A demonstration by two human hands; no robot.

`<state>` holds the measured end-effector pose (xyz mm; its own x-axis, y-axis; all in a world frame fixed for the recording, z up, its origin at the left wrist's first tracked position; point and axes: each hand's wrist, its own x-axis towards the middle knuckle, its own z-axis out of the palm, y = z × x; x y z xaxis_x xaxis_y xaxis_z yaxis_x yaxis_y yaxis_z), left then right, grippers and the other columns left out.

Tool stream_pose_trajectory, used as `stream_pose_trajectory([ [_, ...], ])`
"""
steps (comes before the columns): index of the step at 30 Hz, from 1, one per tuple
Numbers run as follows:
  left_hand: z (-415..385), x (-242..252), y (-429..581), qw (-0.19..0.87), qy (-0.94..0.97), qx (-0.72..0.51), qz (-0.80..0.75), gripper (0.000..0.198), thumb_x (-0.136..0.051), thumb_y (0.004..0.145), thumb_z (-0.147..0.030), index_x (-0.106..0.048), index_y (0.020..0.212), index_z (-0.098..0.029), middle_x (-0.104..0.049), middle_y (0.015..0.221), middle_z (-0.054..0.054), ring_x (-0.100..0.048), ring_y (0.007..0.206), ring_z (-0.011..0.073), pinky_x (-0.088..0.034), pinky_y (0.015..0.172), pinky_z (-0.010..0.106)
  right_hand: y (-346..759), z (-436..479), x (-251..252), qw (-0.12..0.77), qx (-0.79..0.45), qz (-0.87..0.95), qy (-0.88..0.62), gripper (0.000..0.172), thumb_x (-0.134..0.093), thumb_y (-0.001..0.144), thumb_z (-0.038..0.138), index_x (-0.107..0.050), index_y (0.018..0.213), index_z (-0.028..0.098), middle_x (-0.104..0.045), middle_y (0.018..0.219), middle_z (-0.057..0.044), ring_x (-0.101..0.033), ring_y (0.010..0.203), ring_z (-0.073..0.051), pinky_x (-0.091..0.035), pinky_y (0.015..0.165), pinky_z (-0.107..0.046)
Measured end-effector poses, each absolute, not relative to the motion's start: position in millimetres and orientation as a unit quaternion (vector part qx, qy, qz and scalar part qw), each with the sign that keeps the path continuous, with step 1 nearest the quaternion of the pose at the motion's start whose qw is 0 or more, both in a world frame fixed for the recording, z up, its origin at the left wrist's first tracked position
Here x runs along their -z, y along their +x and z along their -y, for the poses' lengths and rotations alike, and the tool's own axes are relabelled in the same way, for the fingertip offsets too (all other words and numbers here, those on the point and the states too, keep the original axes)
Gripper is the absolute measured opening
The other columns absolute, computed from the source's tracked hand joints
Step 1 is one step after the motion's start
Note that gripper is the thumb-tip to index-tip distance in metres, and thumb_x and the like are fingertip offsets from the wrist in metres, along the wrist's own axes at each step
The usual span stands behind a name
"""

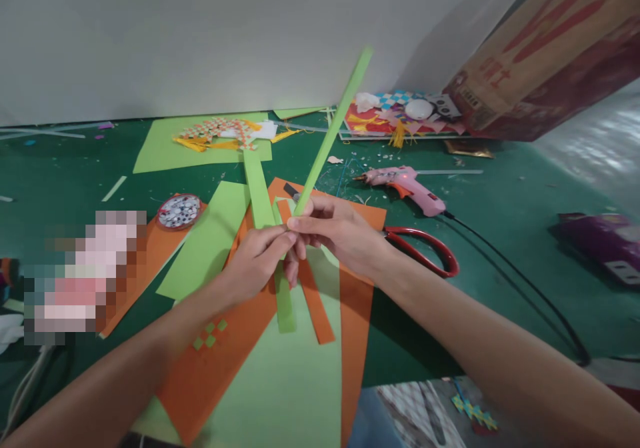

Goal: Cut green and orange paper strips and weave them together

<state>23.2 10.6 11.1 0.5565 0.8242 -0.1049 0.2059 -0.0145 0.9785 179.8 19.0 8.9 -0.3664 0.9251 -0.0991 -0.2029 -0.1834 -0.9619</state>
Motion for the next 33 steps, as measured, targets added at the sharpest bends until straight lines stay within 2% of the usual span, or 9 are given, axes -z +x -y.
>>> stream_pose_trajectory([
  [9,-9.3,-11.6,21.5,0.584,0.661,-0.247,-0.402,0.028,-0.033,0.089,-0.021,-0.05,0.067,-0.018,-0.051,0.047,-0.004,-0.055,0.047,0.0113,-0.04,0.05,0.023,186.0,-26.4,-5.7,0.436,-0.661,0.481,-0.376,0.032,-0.079,0.063,0.03,-0.051,0.056,0.017,-0.049,0.052,0.007,-0.043,0.05,-0.006,-0.031,0.051,-0.024],
  [21,-10.0,-12.1,21.6,0.575,0.659,-0.265,-0.405,0.029,-0.035,0.09,-0.023,-0.048,0.064,-0.018,-0.051,0.047,-0.004,-0.055,0.047,0.0108,-0.044,0.055,0.024,183.8,-23.5,-7.3,0.413,-0.664,0.492,-0.383,0.034,-0.078,0.064,0.034,-0.049,0.058,0.018,-0.05,0.054,0.006,-0.045,0.053,-0.008,-0.03,0.052,-0.025],
  [33,-10.0,-11.5,21.1,0.571,0.662,-0.268,-0.406,0.028,-0.035,0.089,-0.021,-0.048,0.064,-0.018,-0.049,0.047,-0.005,-0.056,0.047,0.0103,-0.043,0.053,0.022,183.2,-23.8,-8.7,0.425,-0.663,0.482,-0.383,0.036,-0.08,0.06,0.033,-0.048,0.055,0.018,-0.05,0.052,0.006,-0.045,0.051,-0.007,-0.03,0.051,-0.025],
])
